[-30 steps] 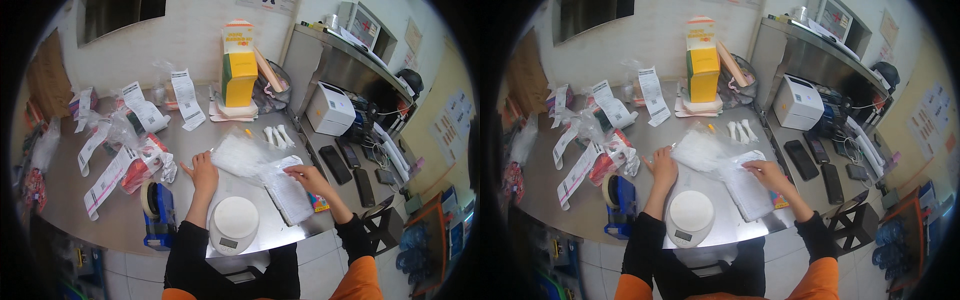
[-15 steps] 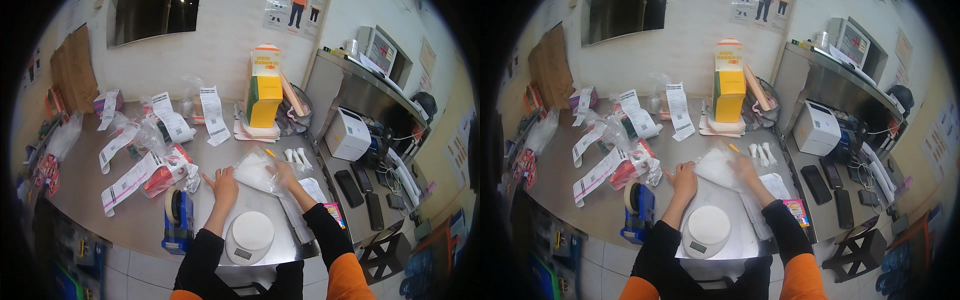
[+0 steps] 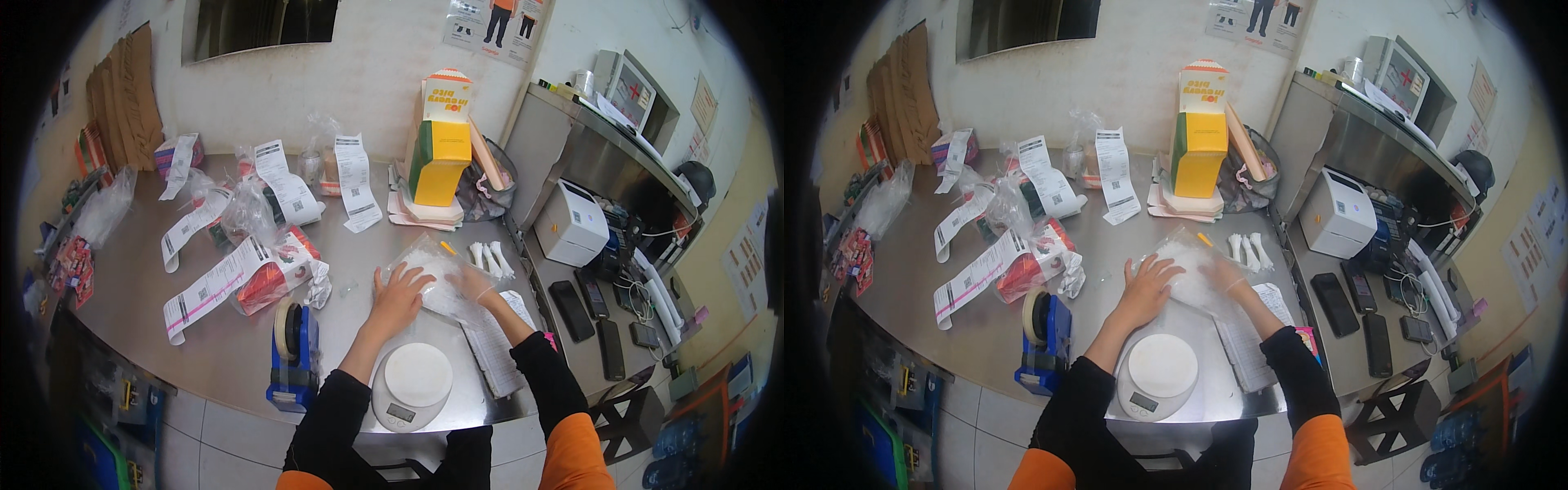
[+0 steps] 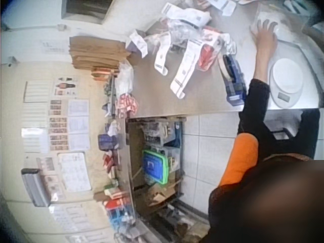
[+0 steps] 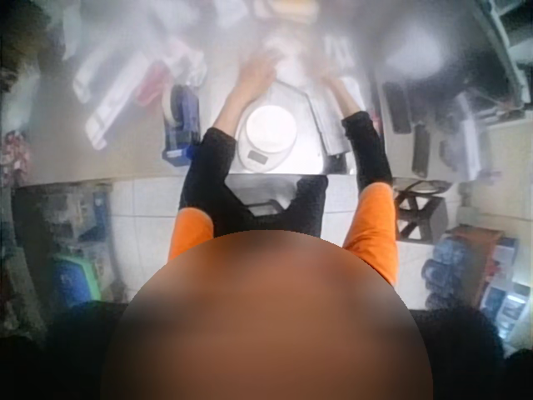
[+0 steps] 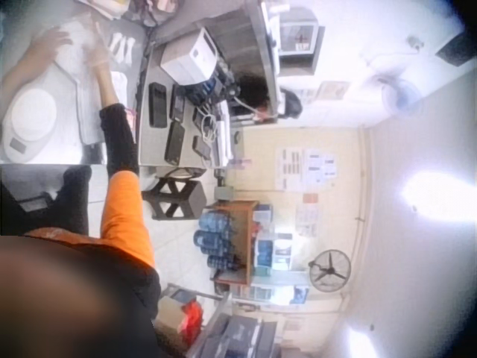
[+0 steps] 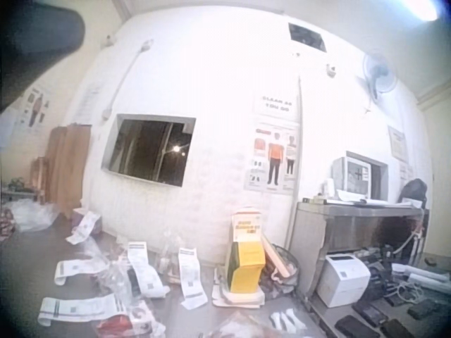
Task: The person wraps small white items individually in bubble wrap at a cluttered counter. They place each wrapped item on a digital scale, then set it aside. The person uses a tape dispenser to seal the bubble wrap around each item.
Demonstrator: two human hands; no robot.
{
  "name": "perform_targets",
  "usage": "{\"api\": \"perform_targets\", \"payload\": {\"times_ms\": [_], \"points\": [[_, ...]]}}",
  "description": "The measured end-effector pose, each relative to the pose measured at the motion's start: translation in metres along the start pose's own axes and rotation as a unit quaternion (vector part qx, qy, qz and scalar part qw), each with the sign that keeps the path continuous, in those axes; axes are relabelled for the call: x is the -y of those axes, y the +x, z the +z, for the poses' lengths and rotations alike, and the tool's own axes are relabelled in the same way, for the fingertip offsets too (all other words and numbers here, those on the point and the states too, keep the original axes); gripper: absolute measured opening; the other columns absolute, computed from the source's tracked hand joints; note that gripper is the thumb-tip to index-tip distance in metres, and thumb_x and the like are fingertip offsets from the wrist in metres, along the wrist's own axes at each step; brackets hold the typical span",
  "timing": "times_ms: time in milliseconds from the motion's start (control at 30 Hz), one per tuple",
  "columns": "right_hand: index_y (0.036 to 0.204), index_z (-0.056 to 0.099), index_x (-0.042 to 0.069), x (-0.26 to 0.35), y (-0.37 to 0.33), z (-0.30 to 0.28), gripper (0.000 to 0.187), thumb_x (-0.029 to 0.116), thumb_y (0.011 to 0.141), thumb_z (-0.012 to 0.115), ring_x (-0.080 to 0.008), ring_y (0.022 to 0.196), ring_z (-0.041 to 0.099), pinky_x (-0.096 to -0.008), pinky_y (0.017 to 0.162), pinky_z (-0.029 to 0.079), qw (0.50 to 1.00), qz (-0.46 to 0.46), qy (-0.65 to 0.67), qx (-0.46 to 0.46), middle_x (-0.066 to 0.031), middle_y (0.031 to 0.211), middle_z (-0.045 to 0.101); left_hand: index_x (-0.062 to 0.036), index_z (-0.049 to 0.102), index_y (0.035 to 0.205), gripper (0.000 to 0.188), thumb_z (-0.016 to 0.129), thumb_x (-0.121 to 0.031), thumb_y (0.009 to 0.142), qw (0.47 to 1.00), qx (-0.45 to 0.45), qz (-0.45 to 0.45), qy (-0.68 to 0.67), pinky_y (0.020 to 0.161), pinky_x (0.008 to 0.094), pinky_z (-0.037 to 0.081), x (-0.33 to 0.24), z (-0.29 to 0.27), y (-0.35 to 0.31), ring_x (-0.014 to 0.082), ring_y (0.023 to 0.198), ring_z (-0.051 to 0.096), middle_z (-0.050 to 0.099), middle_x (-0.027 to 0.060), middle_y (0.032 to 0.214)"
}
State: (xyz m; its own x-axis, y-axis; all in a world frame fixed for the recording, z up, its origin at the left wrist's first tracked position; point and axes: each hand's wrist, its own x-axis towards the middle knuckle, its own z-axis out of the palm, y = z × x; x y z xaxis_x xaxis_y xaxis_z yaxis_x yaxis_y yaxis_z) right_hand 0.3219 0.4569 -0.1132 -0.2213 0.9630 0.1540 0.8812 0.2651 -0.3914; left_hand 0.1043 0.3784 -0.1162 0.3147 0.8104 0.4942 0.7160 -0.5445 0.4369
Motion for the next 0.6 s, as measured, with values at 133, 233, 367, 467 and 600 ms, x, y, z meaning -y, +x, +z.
{"api": "perform_targets", "payload": {"times_ms": [133, 233, 367, 467, 600], "points": [[0.107, 0.056, -0.002, -0.013, 0.002, -0.003, 0.038, 0.031, 0.092, 0.048, -0.0381, 0.095, 0.058, -0.0422, 0.083, 0.044, 0.999, -0.016, -0.021, 0.041, -0.0258, 0.102, 0.059, -0.0266, 0.053, 0.120, 0.041, 0.055, -0.011, 0.083, 0.999, 0.033, 0.014, -0.010, 0.104, 0.0654, 0.010, -0.003, -0.002, -0.003, 0.0286, 0.132, 0.029, 0.043, 0.0032, 0.134], [0.104, 0.057, -0.002, -0.026, 0.002, -0.010, 0.034, 0.028, 0.092, 0.048, -0.0375, 0.087, 0.057, -0.0427, 0.079, 0.043, 0.990, -0.082, -0.082, 0.080, -0.0236, 0.095, 0.059, -0.0264, 0.053, 0.120, 0.041, 0.056, -0.011, 0.082, 0.999, 0.030, 0.016, -0.015, 0.104, 0.0654, 0.010, -0.003, -0.002, -0.004, 0.0287, 0.132, 0.030, 0.044, 0.0038, 0.134], [0.100, 0.060, -0.001, -0.032, -0.011, -0.018, 0.030, 0.025, 0.091, 0.048, -0.0275, 0.070, 0.054, -0.0385, 0.067, 0.043, 0.990, -0.129, -0.015, 0.046, -0.0138, 0.077, 0.057, -0.0262, 0.053, 0.120, 0.041, 0.056, -0.012, 0.082, 0.999, 0.033, 0.017, -0.010, 0.104, 0.0653, 0.010, -0.003, -0.001, -0.004, 0.0286, 0.132, 0.030, 0.044, 0.0046, 0.133], [0.103, 0.061, 0.001, -0.027, -0.019, -0.024, 0.032, 0.029, 0.092, 0.049, -0.0156, 0.064, 0.048, -0.0303, 0.060, 0.041, 0.934, 0.115, 0.316, 0.121, -0.0026, 0.071, 0.050, -0.0260, 0.054, 0.119, 0.040, 0.057, -0.012, 0.082, 0.999, 0.037, 0.013, -0.006, 0.104, 0.0649, 0.010, -0.002, 0.001, -0.004, 0.0287, 0.132, 0.030, 0.044, 0.0051, 0.133], [0.104, 0.060, 0.002, -0.016, -0.028, -0.027, 0.034, 0.034, 0.092, 0.052, -0.0080, 0.061, 0.044, -0.0227, 0.055, 0.038, 0.875, 0.153, 0.447, 0.110, 0.0033, 0.070, 0.045, -0.0261, 0.054, 0.119, 0.039, 0.057, -0.013, 0.082, 0.999, 0.036, 0.015, -0.014, 0.104, 0.0648, 0.009, 0.000, 0.002, -0.004, 0.0287, 0.132, 0.030, 0.045, 0.0056, 0.132]]}}
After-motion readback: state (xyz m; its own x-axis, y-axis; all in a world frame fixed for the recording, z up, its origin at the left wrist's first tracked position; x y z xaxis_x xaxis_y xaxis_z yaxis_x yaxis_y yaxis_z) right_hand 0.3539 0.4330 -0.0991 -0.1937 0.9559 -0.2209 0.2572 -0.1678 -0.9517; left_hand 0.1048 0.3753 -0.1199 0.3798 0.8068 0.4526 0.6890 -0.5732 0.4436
